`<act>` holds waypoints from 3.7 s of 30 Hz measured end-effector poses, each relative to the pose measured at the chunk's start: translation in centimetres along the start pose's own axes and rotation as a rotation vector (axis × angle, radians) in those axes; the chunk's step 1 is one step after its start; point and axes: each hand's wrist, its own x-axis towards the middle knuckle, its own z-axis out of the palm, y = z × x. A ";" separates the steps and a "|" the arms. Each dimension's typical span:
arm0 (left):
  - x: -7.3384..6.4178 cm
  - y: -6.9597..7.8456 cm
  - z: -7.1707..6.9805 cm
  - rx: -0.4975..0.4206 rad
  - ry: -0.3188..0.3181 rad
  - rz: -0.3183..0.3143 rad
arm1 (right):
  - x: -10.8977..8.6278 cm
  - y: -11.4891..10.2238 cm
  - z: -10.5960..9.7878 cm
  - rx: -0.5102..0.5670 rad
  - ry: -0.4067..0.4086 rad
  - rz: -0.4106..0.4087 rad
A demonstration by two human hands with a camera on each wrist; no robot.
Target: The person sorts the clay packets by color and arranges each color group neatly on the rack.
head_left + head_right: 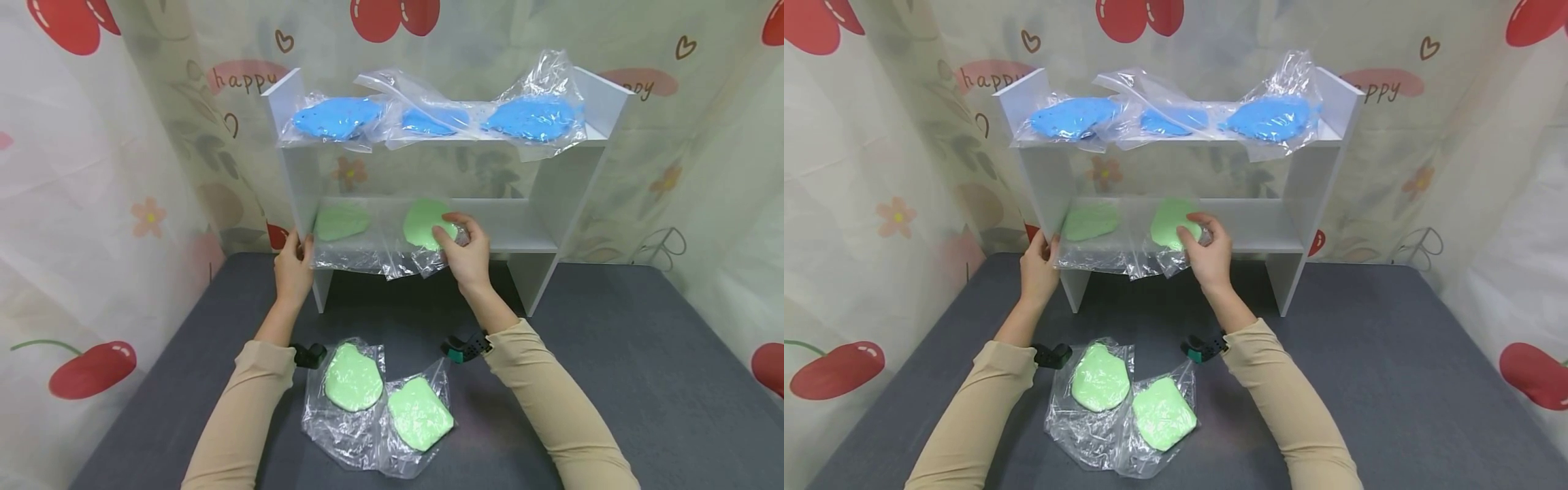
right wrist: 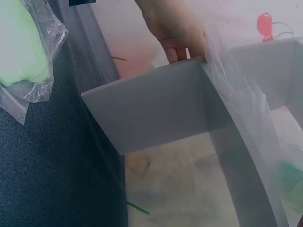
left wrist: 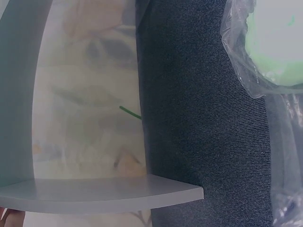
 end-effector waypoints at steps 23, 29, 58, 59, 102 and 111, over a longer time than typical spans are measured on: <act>0.0 -0.1 0.1 0.002 0.007 0.001 | -0.4 -0.5 0.2 -0.214 -0.178 0.006; 0.0 -0.1 0.2 0.010 0.016 0.001 | -0.4 -0.4 0.6 -0.276 -0.184 0.031; -0.1 -0.1 0.2 0.002 0.012 -0.010 | -0.5 -1.5 1.1 -0.425 -0.313 0.104; -0.1 -0.1 0.1 0.001 0.011 -0.010 | -0.5 -1.5 1.1 -0.420 -0.307 0.108; 0.0 -0.2 0.2 -0.003 0.016 0.008 | -6.1 -0.7 -4.8 -0.403 -0.670 0.091; 0.0 0.0 0.1 0.007 0.013 0.005 | -7.3 1.1 -5.8 -0.431 -0.822 0.049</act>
